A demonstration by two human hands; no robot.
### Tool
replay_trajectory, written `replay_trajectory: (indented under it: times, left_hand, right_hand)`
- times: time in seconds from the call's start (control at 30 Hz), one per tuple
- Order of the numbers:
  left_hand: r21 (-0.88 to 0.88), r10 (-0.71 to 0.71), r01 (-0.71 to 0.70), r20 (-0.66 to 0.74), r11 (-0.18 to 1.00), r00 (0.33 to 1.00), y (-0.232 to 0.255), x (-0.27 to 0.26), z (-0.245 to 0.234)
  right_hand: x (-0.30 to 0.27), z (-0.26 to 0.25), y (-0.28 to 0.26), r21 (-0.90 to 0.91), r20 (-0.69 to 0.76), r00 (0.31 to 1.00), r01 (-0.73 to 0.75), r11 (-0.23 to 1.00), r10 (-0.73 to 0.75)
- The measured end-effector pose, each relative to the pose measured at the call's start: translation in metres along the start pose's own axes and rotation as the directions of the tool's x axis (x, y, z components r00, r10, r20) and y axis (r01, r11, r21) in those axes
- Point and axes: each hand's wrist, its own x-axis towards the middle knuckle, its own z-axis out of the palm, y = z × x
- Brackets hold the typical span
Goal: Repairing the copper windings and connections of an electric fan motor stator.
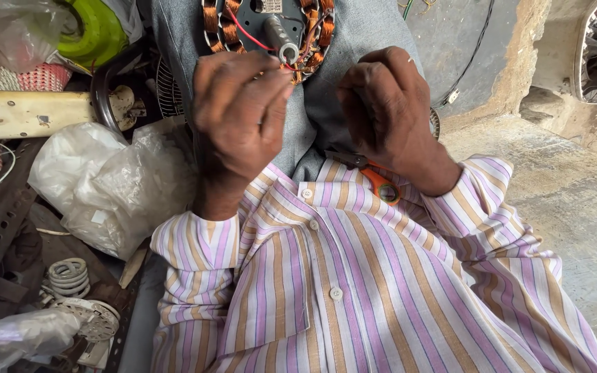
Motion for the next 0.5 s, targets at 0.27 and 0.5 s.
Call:
replay_trajectory:
  times: [0.27,0.5]
  left_hand:
    - [0.129,0.096,-0.124,0.203,0.984,0.975,0.008,0.012,0.005]
    - [0.047,0.067,-0.077,0.187,0.996,0.980,0.008,0.012,0.003]
  right_hand:
    - [0.010,-0.004,0.009,0.054,0.012,0.999,0.047,0.997,-0.047]
    - [0.024,0.003,-0.006,0.164,-0.009,0.999,-0.046,0.985,0.048]
